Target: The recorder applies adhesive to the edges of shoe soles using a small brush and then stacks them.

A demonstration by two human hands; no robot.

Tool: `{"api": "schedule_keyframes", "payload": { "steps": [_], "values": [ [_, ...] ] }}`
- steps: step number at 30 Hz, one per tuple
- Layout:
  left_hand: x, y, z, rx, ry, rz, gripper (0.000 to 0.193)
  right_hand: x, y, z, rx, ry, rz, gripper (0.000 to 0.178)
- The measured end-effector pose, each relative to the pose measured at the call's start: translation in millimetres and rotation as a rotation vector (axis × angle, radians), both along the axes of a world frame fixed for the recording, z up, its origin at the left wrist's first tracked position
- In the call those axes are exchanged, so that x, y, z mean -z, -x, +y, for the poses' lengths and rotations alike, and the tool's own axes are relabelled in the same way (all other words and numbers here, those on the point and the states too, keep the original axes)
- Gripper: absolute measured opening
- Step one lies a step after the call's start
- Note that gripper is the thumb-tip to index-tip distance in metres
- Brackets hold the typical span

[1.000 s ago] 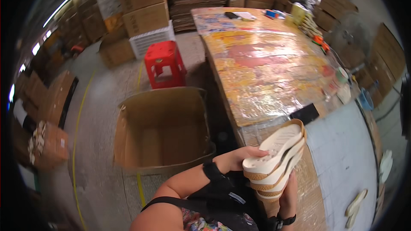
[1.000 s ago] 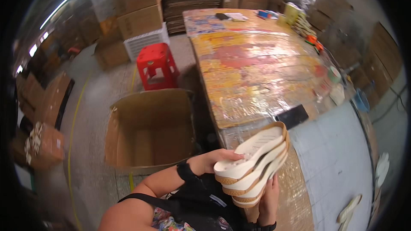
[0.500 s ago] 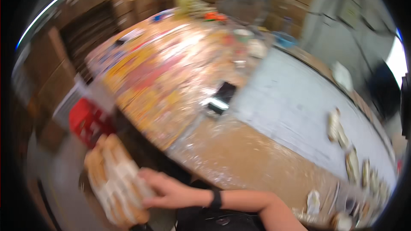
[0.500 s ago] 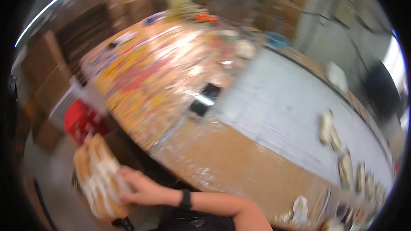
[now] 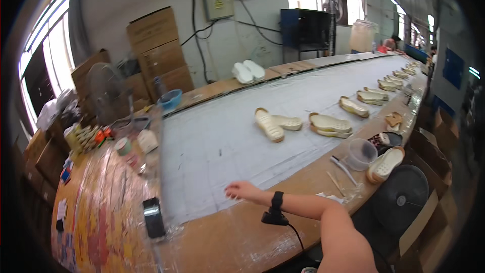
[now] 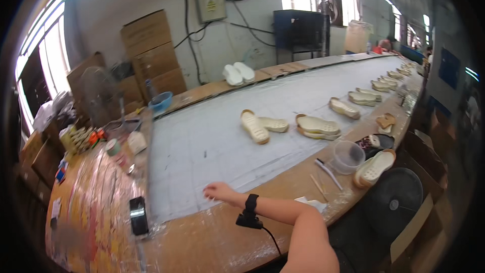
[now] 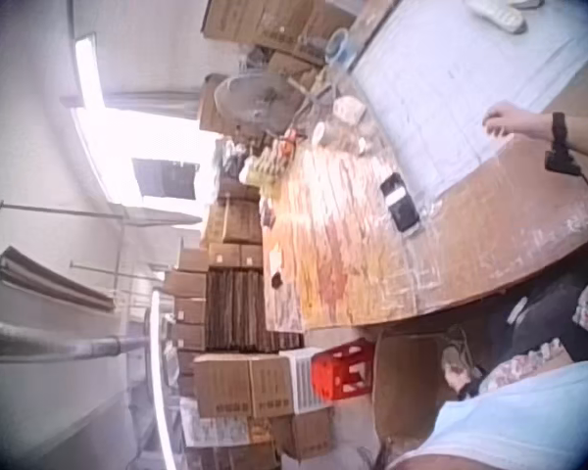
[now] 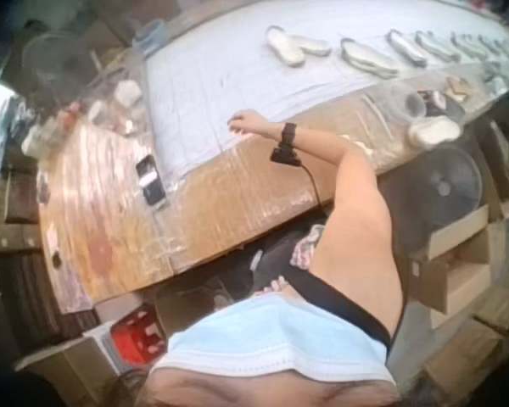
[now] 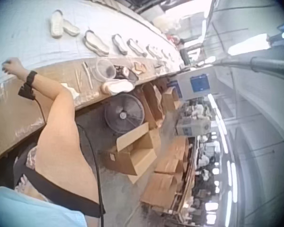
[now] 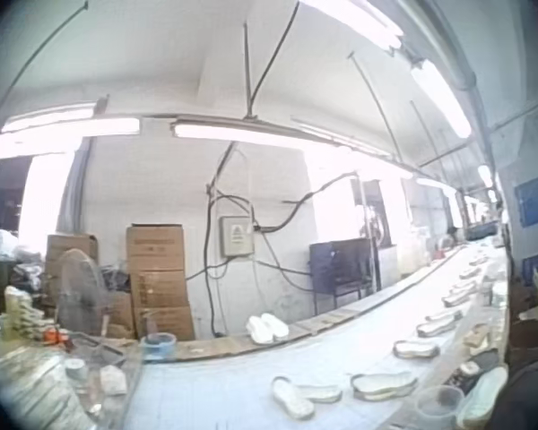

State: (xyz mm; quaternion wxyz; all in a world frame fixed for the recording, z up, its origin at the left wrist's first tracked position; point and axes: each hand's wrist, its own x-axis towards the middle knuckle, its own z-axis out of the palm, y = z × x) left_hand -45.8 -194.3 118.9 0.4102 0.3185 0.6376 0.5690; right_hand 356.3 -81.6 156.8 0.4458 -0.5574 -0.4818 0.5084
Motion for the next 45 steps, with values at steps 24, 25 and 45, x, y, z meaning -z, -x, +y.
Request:
{"api": "schedule_keyframes", "payload": {
  "steps": [24,25,45],
  "values": [
    [43.8,-94.7,13.1,-0.504,0.242,0.204,0.045,54.4,-406.6,98.7,1.306,0.154,-0.608,0.037],
    [45.0,-94.9,12.4,-0.516,0.240,0.198,0.045,60.5,-401.3,100.4,1.349,0.168,-0.642,0.037],
    [-44.3,-88.5,17.1,0.213,-0.427,0.277,0.047,-17.0,-84.0,-12.2,-0.043,0.271,1.048,0.032]
  ]
}}
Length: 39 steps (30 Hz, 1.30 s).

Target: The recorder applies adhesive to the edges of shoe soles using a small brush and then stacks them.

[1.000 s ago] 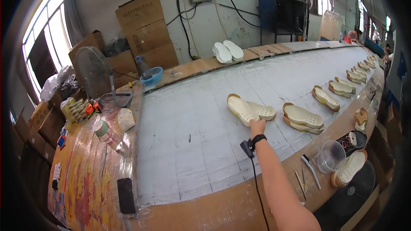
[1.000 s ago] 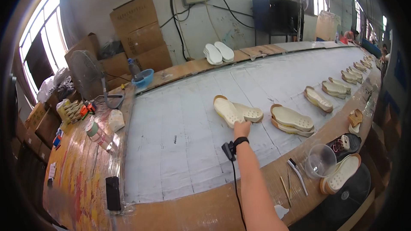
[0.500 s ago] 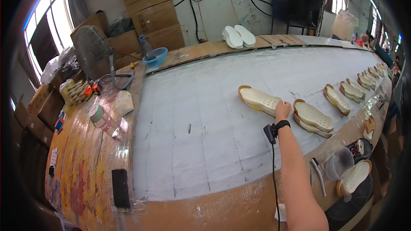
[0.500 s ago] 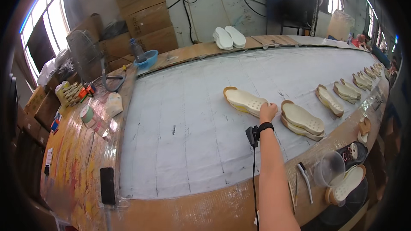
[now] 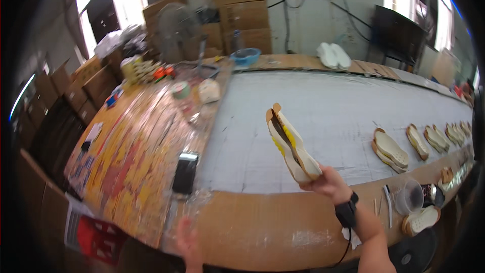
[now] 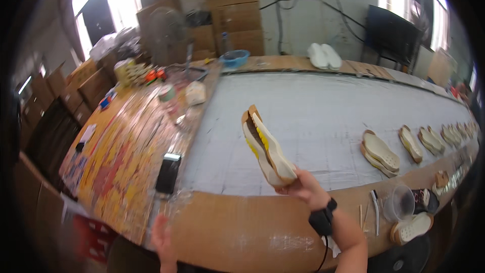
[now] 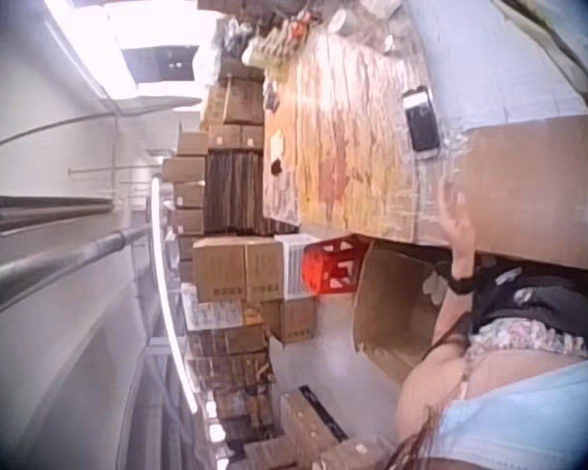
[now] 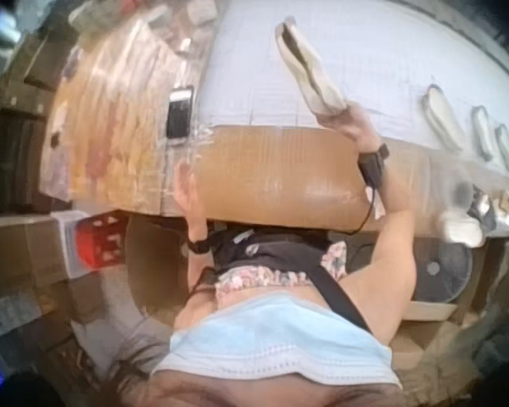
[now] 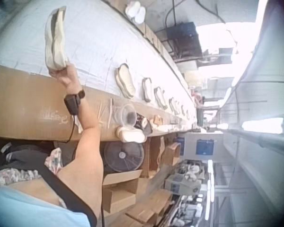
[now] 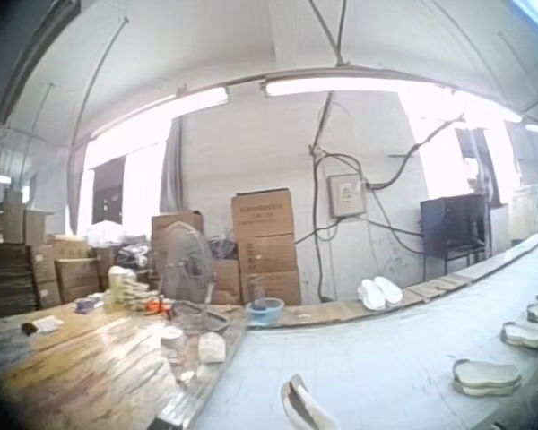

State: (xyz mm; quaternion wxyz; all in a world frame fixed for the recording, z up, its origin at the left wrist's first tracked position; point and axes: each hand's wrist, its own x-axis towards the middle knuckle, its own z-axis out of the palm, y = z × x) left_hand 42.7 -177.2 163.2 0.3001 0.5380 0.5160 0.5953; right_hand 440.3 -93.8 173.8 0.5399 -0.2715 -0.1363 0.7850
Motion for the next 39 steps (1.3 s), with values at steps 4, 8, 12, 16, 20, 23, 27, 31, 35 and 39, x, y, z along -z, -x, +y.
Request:
{"api": "schedule_keyframes", "payload": {
  "steps": [4,8,12,16,20,23,27,31,35,39],
  "values": [
    [-59.5,-48.5,14.5,0.296,0.053,-0.153,0.041,-31.5,78.3,-78.7,-0.152,-0.131,0.006,0.053],
    [-78.2,-56.1,11.1,0.426,-0.032,-0.304,0.040,-25.4,109.6,-128.7,-0.217,-0.101,-0.030,0.068],
    [-88.0,-43.9,-5.3,0.395,-0.025,-0.195,0.035,-30.1,124.9,-152.5,-0.224,-0.047,-0.069,0.069],
    [-82.6,-39.7,-15.0,0.304,-0.050,-0.056,0.034,-26.0,131.2,-163.3,-0.253,-0.029,-0.067,0.068],
    [-87.0,-40.7,-21.7,0.258,-0.099,0.060,0.035,-16.4,132.6,-174.5,-0.260,-0.008,-0.073,0.068],
    [-94.2,-45.2,-25.5,0.253,-0.062,0.069,0.036,-15.7,135.8,-174.6,-0.209,-0.043,-0.136,0.070],
    [-94.8,-53.3,-31.6,0.232,0.029,-0.038,0.037,-13.6,143.3,-178.7,-0.127,-0.121,-0.255,0.072],
    [-85.5,-65.2,-30.5,0.175,0.150,-0.213,0.039,-11.8,146.0,-184.0,-0.066,-0.143,-0.283,0.072],
    [-84.2,-71.3,-28.0,0.229,0.022,-0.382,0.044,-21.2,151.5,-175.5,-0.051,-0.114,-0.277,0.073],
    [-87.1,-65.2,-27.2,0.244,-0.014,-0.402,0.044,-17.0,150.6,-176.0,-0.074,-0.167,-0.282,0.072]
  ]
}}
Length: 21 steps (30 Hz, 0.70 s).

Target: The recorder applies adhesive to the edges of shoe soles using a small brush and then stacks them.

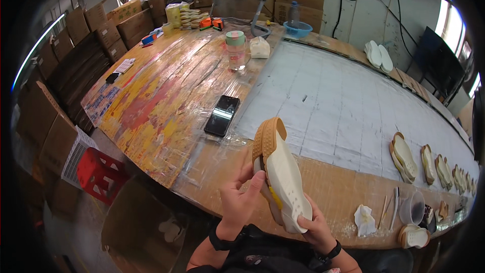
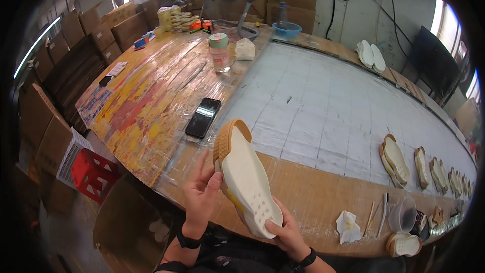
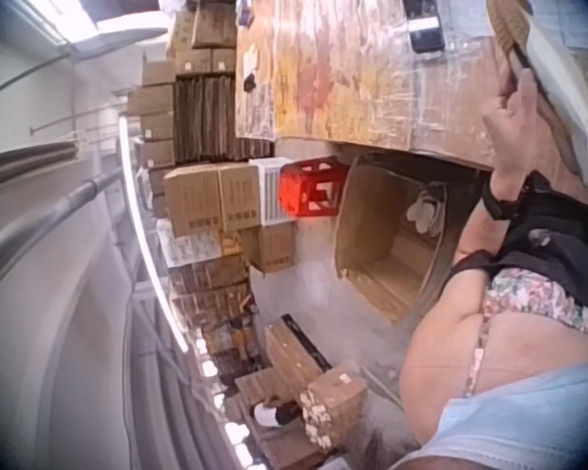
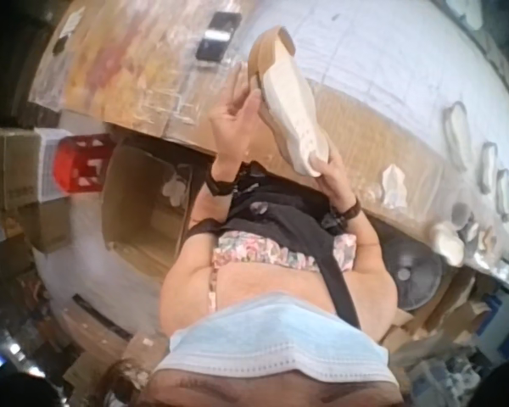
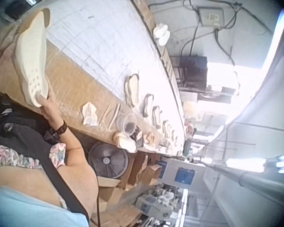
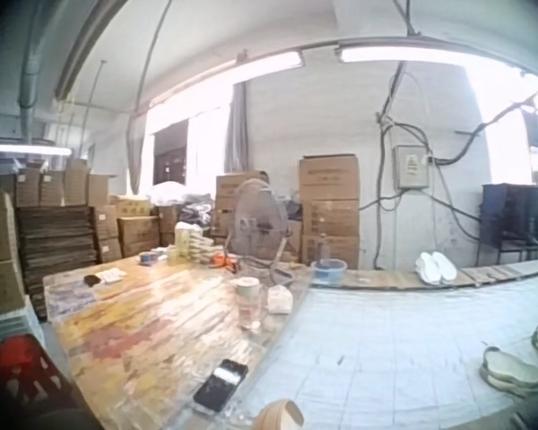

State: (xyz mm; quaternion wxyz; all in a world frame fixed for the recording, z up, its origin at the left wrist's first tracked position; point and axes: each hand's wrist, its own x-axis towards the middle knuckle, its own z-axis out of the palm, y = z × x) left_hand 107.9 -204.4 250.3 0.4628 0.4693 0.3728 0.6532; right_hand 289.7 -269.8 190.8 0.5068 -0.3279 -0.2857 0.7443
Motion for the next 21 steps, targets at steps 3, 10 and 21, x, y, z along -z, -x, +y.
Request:
{"api": "schedule_keyframes", "payload": {
  "steps": [3,10,21],
  "values": [
    [-8.3,9.4,0.7,-0.044,-0.093,0.183,0.035,1.7,0.8,-2.4,0.023,0.010,-0.025,0.071],
    [-17.3,20.0,1.6,0.048,-0.036,0.213,0.022,8.9,-3.8,-9.1,0.073,-0.034,-0.084,0.071],
    [-24.9,20.8,-3.8,0.028,-0.139,0.354,0.025,11.1,-5.0,-11.7,0.126,-0.105,-0.140,0.070]
  ]
}}
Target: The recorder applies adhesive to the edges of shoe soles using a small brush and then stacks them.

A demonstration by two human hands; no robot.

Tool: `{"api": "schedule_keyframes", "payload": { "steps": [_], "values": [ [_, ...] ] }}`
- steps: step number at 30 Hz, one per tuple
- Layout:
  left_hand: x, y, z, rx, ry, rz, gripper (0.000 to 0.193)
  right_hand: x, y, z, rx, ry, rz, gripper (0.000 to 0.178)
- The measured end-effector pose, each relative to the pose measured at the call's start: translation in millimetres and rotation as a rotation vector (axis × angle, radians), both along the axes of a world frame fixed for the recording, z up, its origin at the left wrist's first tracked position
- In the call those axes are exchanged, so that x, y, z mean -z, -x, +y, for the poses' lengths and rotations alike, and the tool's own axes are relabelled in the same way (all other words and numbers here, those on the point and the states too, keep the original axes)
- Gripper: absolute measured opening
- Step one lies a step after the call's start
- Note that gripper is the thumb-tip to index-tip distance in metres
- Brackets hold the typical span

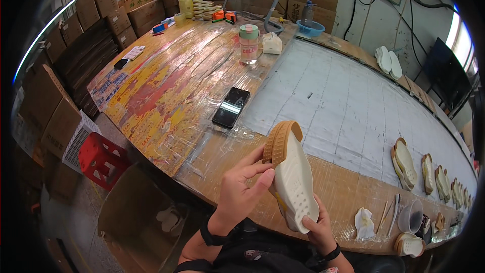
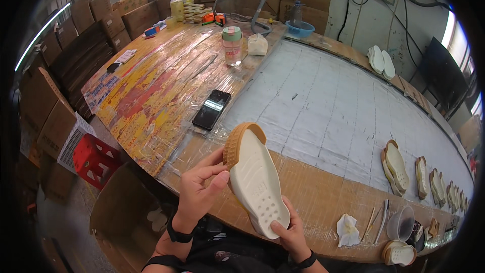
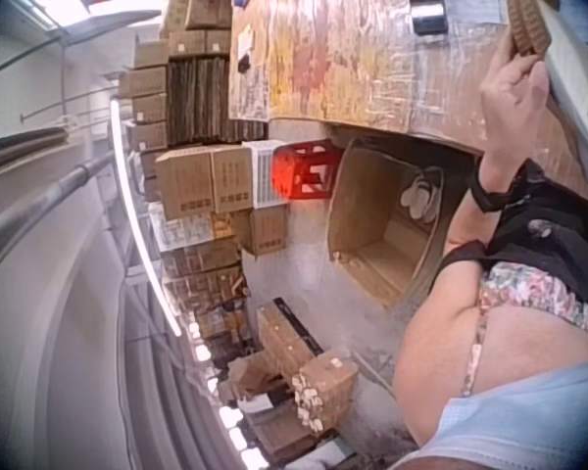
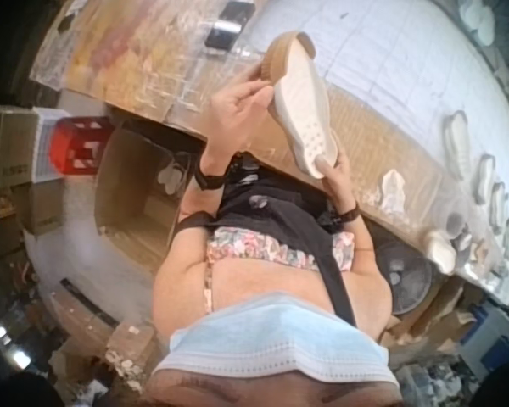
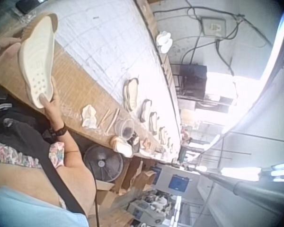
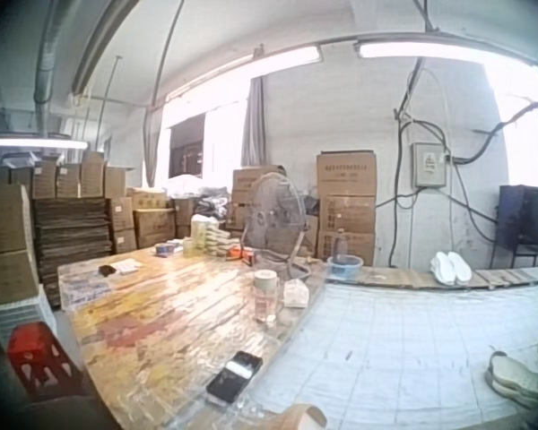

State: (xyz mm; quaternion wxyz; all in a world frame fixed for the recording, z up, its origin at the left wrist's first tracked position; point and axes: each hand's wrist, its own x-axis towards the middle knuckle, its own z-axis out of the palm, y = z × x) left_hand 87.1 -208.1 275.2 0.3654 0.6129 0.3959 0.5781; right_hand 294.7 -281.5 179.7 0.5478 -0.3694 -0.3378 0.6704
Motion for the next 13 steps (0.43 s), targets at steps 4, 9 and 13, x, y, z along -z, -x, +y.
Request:
{"api": "schedule_keyframes", "payload": {
  "steps": [4,9,13],
  "values": [
    [0.7,-8.6,-3.9,-0.114,-0.064,0.034,0.022,1.1,0.5,1.2,-0.023,-0.029,-0.028,0.070],
    [10.8,-15.0,-6.4,-0.224,-0.123,0.029,0.020,-4.2,9.3,-1.6,-0.033,0.045,0.037,0.071],
    [10.9,-16.1,-7.7,-0.222,-0.114,0.042,0.020,0.7,9.0,-2.4,-0.068,0.044,0.049,0.073]
  ]
}}
